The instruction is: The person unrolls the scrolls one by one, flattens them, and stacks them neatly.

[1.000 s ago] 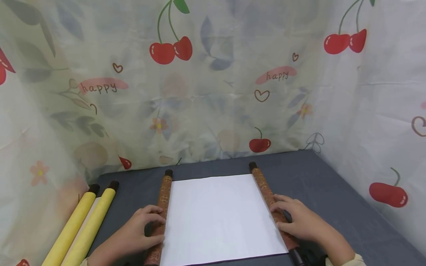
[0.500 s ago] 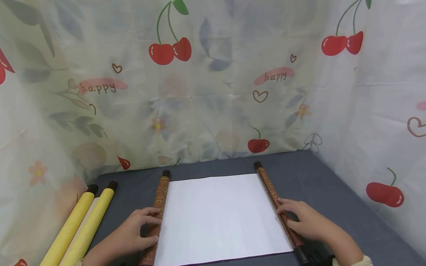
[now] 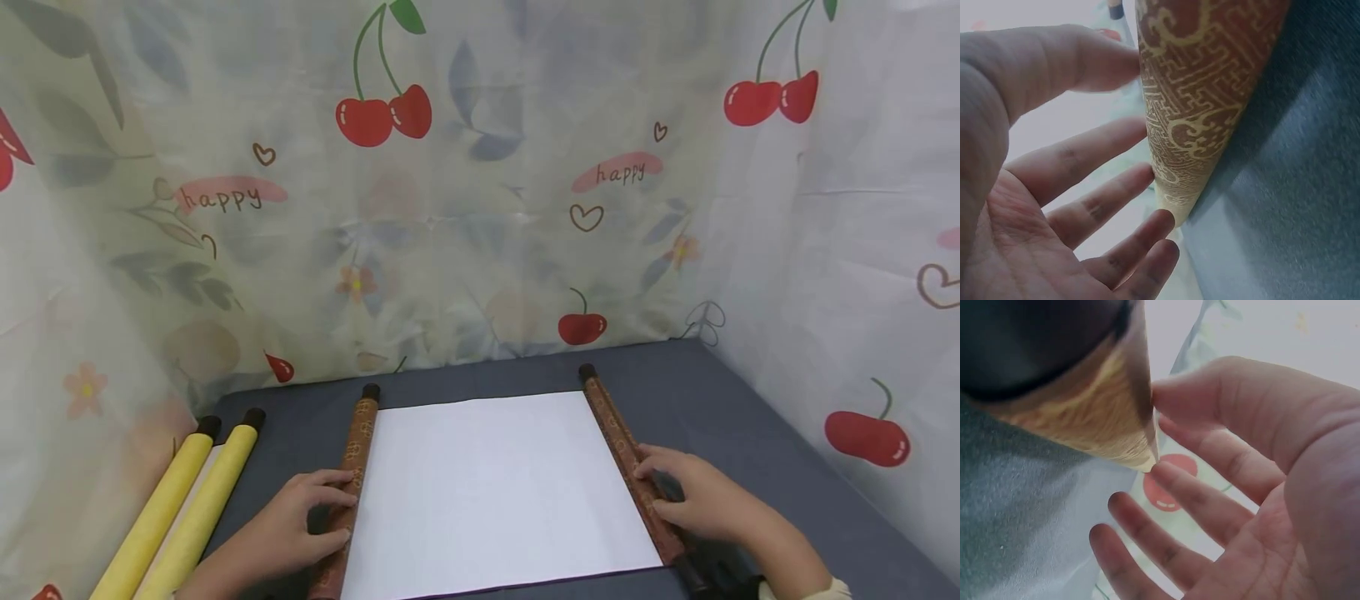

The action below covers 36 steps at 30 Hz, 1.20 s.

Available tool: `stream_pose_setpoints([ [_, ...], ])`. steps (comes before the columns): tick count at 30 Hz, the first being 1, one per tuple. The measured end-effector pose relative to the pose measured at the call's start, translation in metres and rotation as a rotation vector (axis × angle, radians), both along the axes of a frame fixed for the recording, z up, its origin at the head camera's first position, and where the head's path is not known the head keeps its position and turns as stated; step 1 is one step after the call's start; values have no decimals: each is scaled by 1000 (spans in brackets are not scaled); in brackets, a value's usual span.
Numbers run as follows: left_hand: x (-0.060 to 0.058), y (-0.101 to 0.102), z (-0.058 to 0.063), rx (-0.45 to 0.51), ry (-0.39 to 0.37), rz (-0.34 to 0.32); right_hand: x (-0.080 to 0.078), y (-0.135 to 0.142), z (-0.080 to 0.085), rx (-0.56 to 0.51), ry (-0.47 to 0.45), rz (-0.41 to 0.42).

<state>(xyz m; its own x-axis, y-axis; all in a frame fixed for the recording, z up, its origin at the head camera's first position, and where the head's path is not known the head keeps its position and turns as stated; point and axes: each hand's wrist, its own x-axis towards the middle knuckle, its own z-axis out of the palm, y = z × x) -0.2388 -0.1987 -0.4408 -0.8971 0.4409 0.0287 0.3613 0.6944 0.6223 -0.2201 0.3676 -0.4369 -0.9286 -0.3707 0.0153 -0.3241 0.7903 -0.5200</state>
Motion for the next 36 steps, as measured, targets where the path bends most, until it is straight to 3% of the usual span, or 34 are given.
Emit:
stream_pose_setpoints([
  [11, 0, -13, 3, -9, -11, 23, 1, 11, -1, 49, -1, 34],
  [20, 4, -20, 6, 3, 11, 11, 0, 31, -3, 6, 9, 54],
  [26, 4, -25, 7, 26, 45, -59, 1, 35, -2, -49, -34, 66],
  [30, 3, -28, 6, 47, 8, -87, 0, 36, -2, -63, -64, 75],
  [36, 6, -30, 5, 10, -18, 1, -1, 36, -5, -31, -45, 97],
])
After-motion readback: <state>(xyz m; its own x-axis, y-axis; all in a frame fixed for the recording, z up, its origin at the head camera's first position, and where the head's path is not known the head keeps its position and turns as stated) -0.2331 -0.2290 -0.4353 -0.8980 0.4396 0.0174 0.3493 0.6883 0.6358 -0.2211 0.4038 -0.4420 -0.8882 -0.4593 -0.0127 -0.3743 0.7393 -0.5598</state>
